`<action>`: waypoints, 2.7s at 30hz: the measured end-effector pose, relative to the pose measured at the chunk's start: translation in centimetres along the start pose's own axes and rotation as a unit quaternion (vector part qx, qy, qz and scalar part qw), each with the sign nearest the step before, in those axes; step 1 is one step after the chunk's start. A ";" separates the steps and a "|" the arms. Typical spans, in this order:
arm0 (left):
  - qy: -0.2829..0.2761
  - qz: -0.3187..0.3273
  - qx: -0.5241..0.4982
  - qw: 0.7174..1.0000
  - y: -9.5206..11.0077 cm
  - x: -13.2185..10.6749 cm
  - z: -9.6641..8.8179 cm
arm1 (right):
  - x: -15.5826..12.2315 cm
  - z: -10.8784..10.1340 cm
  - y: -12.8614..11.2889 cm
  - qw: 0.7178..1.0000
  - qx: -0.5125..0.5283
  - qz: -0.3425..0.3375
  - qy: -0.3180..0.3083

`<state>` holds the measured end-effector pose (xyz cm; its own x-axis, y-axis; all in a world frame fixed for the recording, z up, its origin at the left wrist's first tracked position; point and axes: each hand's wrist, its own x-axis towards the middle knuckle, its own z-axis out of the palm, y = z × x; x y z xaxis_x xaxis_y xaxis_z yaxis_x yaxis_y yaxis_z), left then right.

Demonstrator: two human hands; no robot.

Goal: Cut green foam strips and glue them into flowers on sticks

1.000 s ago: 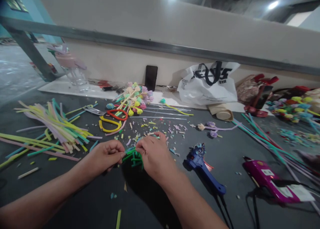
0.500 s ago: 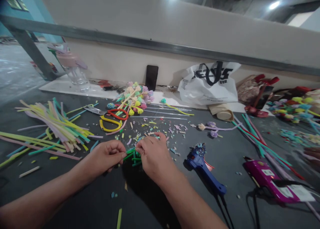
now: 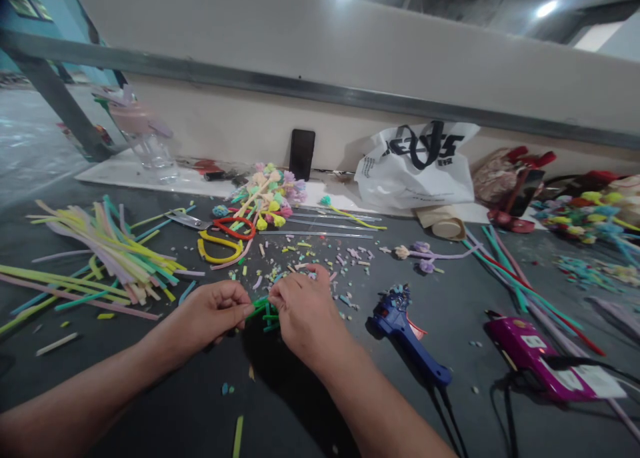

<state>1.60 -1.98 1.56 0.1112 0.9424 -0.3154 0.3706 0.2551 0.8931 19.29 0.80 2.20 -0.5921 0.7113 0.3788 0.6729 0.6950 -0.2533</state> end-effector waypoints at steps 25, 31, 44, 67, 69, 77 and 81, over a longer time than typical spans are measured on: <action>-0.002 0.003 -0.060 0.998 0.1 0.1 0.1 | -0.1 0.5 0.2 1.000 0.023 -0.012 0.010; 0.022 0.039 -0.048 0.998 0.0 0.1 0.1 | 0.0 0.6 0.4 0.999 0.048 0.003 -0.006; 0.089 0.126 0.043 0.987 0.1 -0.1 0.0 | 0.5 -1.0 1.4 0.918 0.330 0.192 -0.111; 0.107 0.254 0.164 0.947 0.1 -0.9 -0.1 | 0.8 -0.7 0.8 0.828 0.476 0.257 -0.148; 0.102 0.250 0.167 0.948 0.0 -0.9 0.0 | 0.8 -0.6 0.7 0.825 0.479 0.262 -0.147; 0.111 0.237 0.181 0.948 -0.1 -0.8 0.0 | 0.7 -0.1 0.9 0.832 0.469 0.261 -0.140; 0.113 0.235 0.177 0.949 0.0 -0.7 0.0 | 0.8 -0.1 0.5 0.839 0.453 0.267 -0.136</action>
<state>1.48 -2.64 1.77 0.1544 0.9668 0.2036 0.6197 -0.2552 0.7422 19.23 1.66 2.48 -0.4758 0.8587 -0.1903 0.3332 -0.0242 -0.9425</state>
